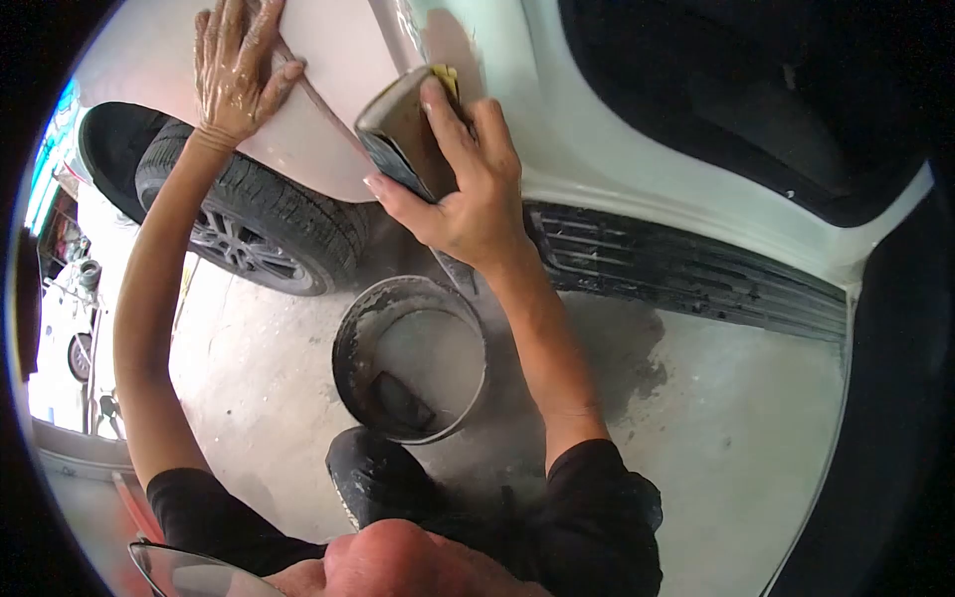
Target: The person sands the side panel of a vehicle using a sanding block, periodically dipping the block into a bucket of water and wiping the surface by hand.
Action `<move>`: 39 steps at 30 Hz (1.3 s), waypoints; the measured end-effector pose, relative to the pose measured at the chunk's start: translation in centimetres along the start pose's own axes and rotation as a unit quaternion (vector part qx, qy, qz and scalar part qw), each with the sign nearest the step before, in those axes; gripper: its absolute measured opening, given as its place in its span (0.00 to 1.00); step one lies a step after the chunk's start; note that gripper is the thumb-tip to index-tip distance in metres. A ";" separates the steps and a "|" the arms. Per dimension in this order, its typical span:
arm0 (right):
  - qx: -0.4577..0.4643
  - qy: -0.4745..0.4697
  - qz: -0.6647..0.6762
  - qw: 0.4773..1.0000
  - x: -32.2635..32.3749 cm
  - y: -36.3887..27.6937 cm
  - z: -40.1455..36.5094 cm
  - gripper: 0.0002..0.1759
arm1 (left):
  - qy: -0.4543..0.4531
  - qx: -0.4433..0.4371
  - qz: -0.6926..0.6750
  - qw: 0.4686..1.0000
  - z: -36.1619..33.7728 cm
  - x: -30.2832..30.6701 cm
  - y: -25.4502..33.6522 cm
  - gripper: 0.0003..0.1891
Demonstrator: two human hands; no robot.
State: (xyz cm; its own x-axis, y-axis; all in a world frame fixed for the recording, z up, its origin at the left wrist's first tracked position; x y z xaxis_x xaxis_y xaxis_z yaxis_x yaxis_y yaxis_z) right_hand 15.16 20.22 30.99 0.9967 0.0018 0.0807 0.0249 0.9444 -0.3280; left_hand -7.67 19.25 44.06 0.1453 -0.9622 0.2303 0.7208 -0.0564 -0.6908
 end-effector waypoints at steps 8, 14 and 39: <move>-0.005 0.011 -0.010 1.000 -0.1 2.0 -4.2 0.49 | 0.028 -0.019 -0.008 0.999 0.6 1.7 1.1 0.43; -0.025 -0.006 0.001 1.000 0.4 2.1 -4.1 0.51 | 0.029 -0.036 -0.017 0.999 0.4 1.6 1.5 0.45; -0.004 -0.020 -0.045 0.999 0.4 1.8 -5.0 0.49 | -0.045 0.048 -0.020 0.998 -0.8 -0.7 -0.6 0.43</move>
State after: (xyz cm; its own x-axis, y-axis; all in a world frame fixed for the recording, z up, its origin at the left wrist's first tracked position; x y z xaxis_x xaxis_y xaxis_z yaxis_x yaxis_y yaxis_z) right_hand 15.97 20.30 25.67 0.9865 -0.0703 0.1477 0.1156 0.9385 -0.3253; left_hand -8.76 19.76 43.74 0.1718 -0.9315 0.3207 0.7888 -0.0649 -0.6112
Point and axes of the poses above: each hand's wrist, its own z-axis towards the middle knuckle, its own x-axis out of the back of the hand, y = z × x, the point moved 10 cm from there along z, towards the middle knuckle, and after that the axes turned 2 degrees about -x, right-handed, at the moved point
